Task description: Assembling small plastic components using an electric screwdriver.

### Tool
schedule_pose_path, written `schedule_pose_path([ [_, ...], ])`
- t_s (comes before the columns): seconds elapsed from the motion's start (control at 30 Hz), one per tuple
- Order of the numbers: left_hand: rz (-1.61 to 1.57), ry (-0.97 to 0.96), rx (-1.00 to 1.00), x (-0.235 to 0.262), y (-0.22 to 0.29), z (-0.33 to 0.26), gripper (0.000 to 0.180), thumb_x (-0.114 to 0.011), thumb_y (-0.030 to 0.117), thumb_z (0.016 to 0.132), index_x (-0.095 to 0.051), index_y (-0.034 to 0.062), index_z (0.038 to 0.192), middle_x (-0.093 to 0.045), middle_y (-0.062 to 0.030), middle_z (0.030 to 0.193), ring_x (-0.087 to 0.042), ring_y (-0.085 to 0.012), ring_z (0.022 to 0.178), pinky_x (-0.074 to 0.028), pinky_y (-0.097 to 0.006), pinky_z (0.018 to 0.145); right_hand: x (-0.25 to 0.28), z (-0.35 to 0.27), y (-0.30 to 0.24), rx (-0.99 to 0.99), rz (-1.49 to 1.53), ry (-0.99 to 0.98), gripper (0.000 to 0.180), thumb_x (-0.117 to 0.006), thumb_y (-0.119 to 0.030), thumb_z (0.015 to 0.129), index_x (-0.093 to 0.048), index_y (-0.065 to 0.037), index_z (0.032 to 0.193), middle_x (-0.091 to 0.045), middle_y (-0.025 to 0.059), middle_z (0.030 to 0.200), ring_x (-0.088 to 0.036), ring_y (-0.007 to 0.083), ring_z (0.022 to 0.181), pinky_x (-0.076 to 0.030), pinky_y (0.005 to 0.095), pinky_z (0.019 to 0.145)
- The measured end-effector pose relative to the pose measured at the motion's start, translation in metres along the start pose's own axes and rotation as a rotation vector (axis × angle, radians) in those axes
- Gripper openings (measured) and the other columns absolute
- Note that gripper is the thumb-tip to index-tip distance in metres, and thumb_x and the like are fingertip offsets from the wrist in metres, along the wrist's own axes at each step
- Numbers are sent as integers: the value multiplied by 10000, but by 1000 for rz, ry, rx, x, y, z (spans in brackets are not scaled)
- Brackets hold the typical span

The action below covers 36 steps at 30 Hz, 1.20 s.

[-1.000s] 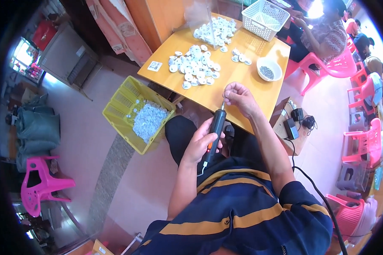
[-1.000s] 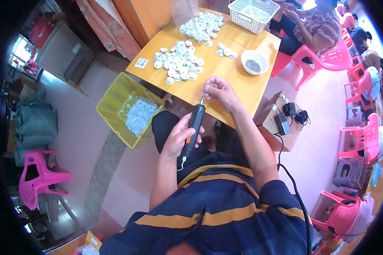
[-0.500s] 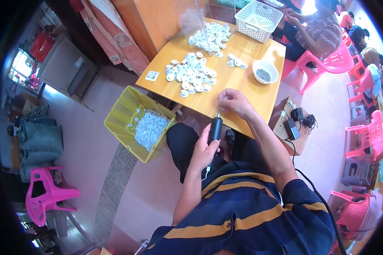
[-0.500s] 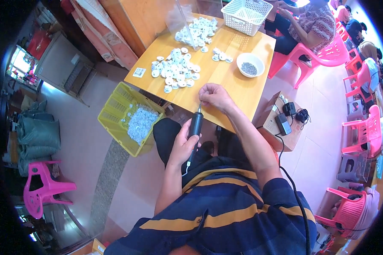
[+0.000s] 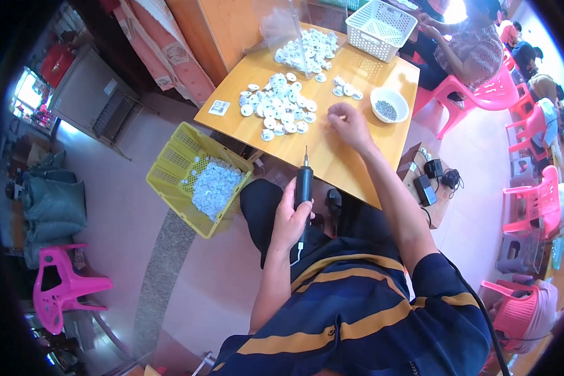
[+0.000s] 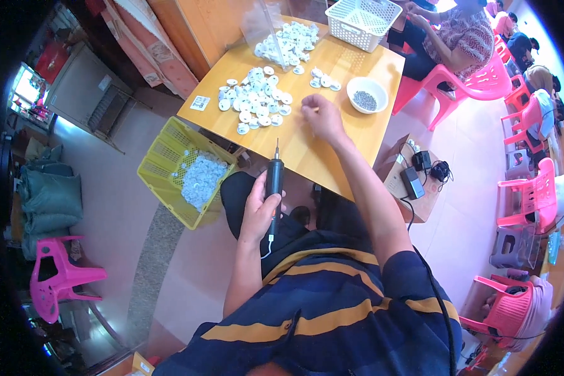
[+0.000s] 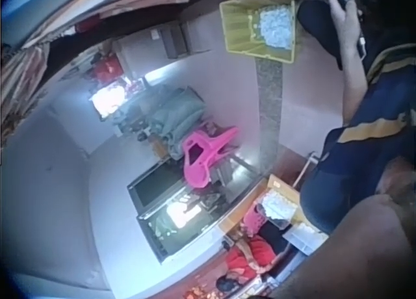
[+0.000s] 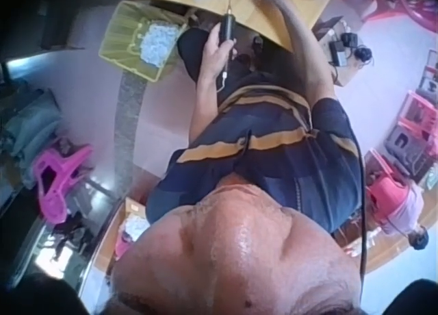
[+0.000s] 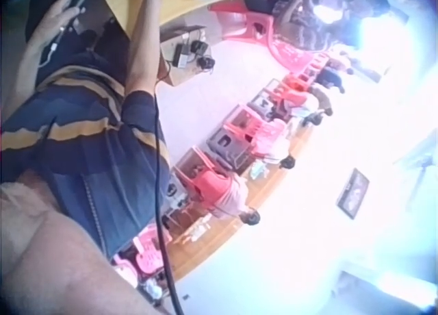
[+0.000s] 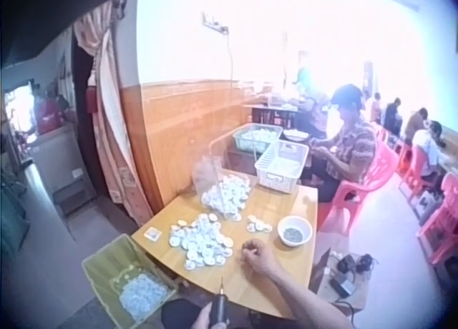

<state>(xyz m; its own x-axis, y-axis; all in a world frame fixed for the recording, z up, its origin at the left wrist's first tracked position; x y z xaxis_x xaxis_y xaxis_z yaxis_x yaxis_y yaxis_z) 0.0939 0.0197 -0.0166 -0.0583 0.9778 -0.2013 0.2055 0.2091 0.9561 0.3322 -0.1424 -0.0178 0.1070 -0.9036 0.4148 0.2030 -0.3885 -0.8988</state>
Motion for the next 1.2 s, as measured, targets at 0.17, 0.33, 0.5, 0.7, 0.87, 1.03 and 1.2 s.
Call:
schedule_pose_path([
  [0.17, -35, 37, 14, 6, 0, -2, 641, -550, 56, 907, -374, 88, 1523, -608, -52, 977, -612, -97, 711, -520, -237, 608, 17, 37, -37, 241, -522, 186, 313, -644, -128, 913, -643, -67, 1221, -654, 156, 1190, -696, 320, 974, -564, 429, 849],
  [0.33, -38, 53, 15, 8, 1, -4, 614, -553, 63, 918, -388, 81, 1509, -600, -41, 942, -607, -97, 716, -515, -240, 618, 6, 62, -25, 207, -781, 122, 294, -598, -157, 939, -645, -71, 1216, -594, 162, 1279, -672, 363, 1026, -550, 467, 893],
  [0.5, -45, 54, 18, 8, -2, -2, 580, -556, 70, 931, -406, 75, 1492, -589, -28, 900, -597, -96, 717, -510, -245, 636, 9, 59, -12, 116, -787, 114, 249, -639, -193, 912, -682, -57, 1116, -608, 197, 1233, -654, 381, 1041, -536, 460, 911],
  [0.7, -41, 43, -10, 6, -1, -3, 574, -557, 60, 932, -412, 73, 1487, -587, -25, 895, -594, -95, 710, -509, -244, 644, 15, 33, -16, 122, -604, 85, 261, -683, -190, 839, -672, -21, 1038, -651, 219, 1084, -652, 389, 1015, -536, 467, 878],
  [0.87, -63, 18, 31, 2, -5, -3, 612, -542, 54, 927, -382, 97, 1516, -608, -55, 980, -615, -101, 711, -523, -238, 608, 21, 18, -22, 181, -568, 85, 270, -672, -164, 840, -686, -17, 1066, -691, 217, 1013, -686, 366, 889, -559, 445, 809],
  [1.03, -70, -9, 5, -3, -2, -3, 617, -544, 54, 933, -370, 98, 1523, -614, -60, 993, -620, -104, 727, -526, -238, 611, 28, -11, -10, 107, -163, 115, 298, -625, -115, 883, -675, -12, 1158, -722, 181, 1026, -700, 256, 783, -561, 365, 683],
  [1.2, -56, -21, 9, -7, -3, -5, 617, -549, 57, 936, -368, 97, 1524, -616, -61, 999, -622, -103, 735, -527, -240, 617, -3, -48, 13, -340, 760, -30, 317, -561, -3, 887, -630, 23, 1195, -706, 70, 977, -640, 124, 751, -493, 219, 653],
])
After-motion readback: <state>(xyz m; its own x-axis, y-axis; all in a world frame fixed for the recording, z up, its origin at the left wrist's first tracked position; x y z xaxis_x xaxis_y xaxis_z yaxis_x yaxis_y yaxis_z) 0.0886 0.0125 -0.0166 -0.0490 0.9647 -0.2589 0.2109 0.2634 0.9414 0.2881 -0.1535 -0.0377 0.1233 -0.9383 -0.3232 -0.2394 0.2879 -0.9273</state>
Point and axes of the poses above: each hand's wrist, its own z-axis towards the middle knuckle, its own x-axis out of the back of the hand, y = z × x, the point moved 9 cm from there along z, towards the middle knuckle
